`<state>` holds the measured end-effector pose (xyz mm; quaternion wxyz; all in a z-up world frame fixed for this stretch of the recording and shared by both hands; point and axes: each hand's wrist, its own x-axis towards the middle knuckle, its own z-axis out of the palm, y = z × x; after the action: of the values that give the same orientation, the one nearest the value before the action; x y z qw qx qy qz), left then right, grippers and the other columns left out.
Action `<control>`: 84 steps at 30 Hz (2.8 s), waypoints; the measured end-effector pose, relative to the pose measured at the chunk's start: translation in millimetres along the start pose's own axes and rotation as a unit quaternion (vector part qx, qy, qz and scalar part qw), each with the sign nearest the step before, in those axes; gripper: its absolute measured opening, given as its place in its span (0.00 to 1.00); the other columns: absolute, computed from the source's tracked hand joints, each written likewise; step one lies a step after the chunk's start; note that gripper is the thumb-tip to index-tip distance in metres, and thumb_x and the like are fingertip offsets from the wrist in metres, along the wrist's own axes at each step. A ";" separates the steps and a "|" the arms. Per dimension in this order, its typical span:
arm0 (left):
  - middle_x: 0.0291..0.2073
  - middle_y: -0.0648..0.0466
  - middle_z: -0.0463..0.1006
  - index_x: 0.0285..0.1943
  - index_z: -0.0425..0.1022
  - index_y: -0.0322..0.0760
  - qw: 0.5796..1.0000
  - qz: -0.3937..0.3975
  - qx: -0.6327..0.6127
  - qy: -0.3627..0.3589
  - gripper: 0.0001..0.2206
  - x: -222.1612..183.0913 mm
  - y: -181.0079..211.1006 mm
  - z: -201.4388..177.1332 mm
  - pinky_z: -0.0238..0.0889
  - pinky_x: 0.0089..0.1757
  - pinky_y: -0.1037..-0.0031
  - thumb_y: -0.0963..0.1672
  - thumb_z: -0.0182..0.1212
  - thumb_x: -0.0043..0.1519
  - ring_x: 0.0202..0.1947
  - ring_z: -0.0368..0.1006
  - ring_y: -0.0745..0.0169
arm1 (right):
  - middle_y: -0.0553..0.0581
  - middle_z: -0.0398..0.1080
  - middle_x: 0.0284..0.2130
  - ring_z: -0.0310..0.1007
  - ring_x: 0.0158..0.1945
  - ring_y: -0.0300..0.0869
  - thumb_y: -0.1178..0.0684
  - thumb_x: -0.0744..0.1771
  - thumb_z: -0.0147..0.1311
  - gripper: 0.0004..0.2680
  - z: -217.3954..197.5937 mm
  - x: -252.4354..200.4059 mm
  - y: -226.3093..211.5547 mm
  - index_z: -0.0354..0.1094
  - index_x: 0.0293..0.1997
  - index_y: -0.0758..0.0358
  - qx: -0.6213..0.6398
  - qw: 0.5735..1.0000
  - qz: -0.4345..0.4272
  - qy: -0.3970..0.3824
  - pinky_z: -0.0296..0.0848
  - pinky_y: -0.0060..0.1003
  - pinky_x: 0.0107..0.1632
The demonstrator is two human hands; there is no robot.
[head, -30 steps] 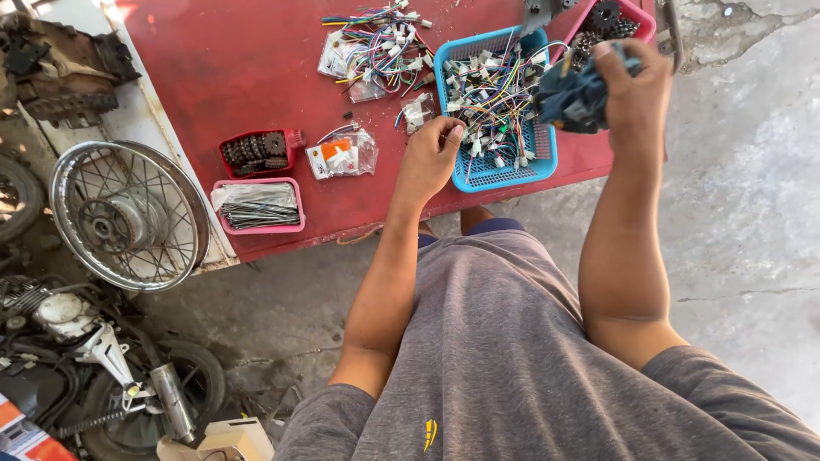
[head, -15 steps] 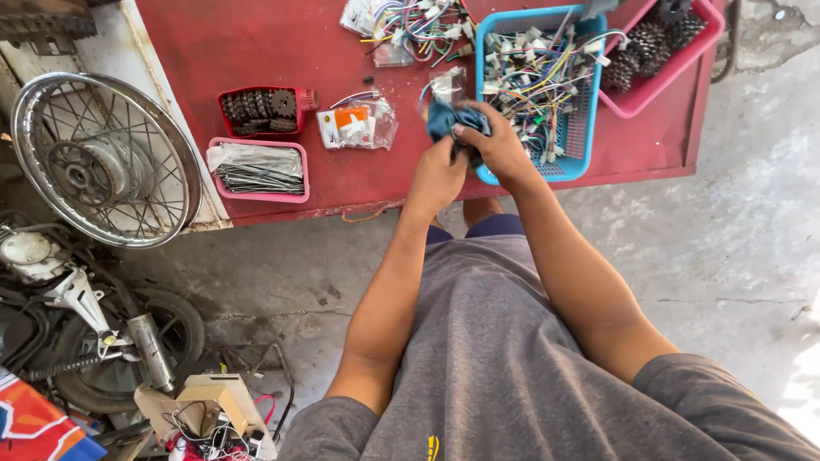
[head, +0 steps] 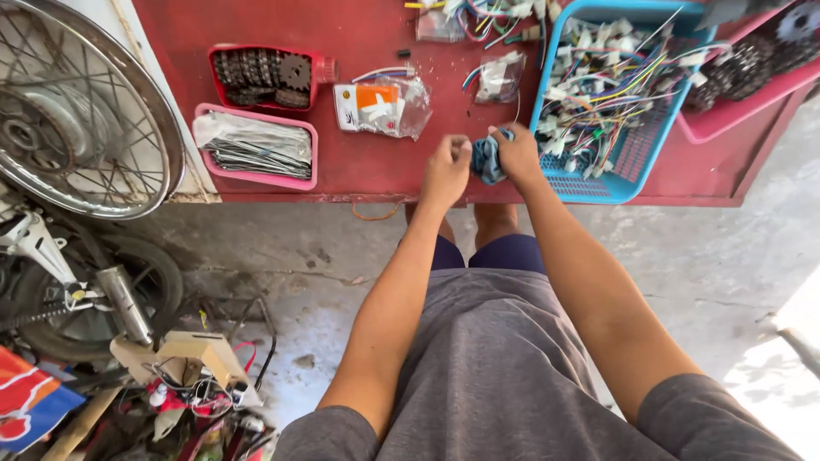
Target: Sorting and cleaning motorcycle electrical wiring harnesses and connectors on a workbench.
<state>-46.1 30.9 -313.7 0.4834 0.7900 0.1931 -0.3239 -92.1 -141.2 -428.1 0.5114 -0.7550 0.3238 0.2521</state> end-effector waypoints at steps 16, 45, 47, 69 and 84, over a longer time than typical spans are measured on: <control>0.33 0.48 0.83 0.61 0.68 0.41 0.998 -0.023 0.056 0.019 0.17 141.8 -74.7 40.6 0.71 0.41 0.58 0.47 0.60 0.64 0.37 0.81 0.46 | 0.65 0.70 0.54 0.73 0.55 0.48 0.51 0.64 0.70 0.29 35.0 64.2 16.7 0.52 0.68 0.71 0.151 0.971 0.096 0.157 0.70 0.39 0.58; 0.36 0.44 0.83 0.58 0.64 0.42 0.937 0.082 0.338 -0.041 0.16 194.6 -29.5 98.1 0.70 0.39 0.48 0.47 0.59 0.63 0.39 0.79 0.36 | 0.69 0.75 0.38 0.73 0.45 0.66 0.55 0.68 0.57 0.06 19.9 65.9 -50.6 0.66 0.45 0.63 -0.142 0.982 0.034 0.116 0.69 0.58 0.46; 0.36 0.45 0.83 0.55 0.67 0.43 0.942 0.075 0.325 -0.033 0.12 189.2 -21.9 88.8 0.69 0.39 0.49 0.47 0.58 0.65 0.39 0.79 0.37 | 0.69 0.75 0.38 0.73 0.45 0.66 0.55 0.67 0.57 0.05 21.8 62.1 -55.0 0.67 0.44 0.63 -0.159 0.981 0.044 0.098 0.68 0.58 0.46; 0.31 0.58 0.76 0.46 0.76 0.27 0.963 0.057 -0.258 0.060 0.09 47.0 -7.7 9.1 0.63 0.34 0.76 0.42 0.56 0.67 0.31 0.68 0.74 | 0.50 0.74 0.33 0.69 0.38 0.35 0.49 0.69 0.56 0.09 -34.1 -26.8 -77.6 0.75 0.44 0.65 0.210 0.978 0.018 -0.011 0.70 0.33 0.44; 0.31 0.59 0.78 0.49 0.77 0.25 0.911 0.164 -0.377 0.036 0.11 -82.8 105.5 -9.9 0.63 0.29 0.81 0.43 0.59 0.67 0.27 0.68 0.77 | 0.52 0.71 0.35 0.71 0.40 0.39 0.52 0.70 0.53 0.06 -113.3 -142.8 -194.1 0.67 0.47 0.62 0.598 0.774 -0.169 0.119 0.71 0.36 0.46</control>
<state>-37.0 -7.9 -185.3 0.7846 0.5804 0.1853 -0.1145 -36.2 -162.2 -168.6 0.8516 -0.3636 0.3345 -0.1752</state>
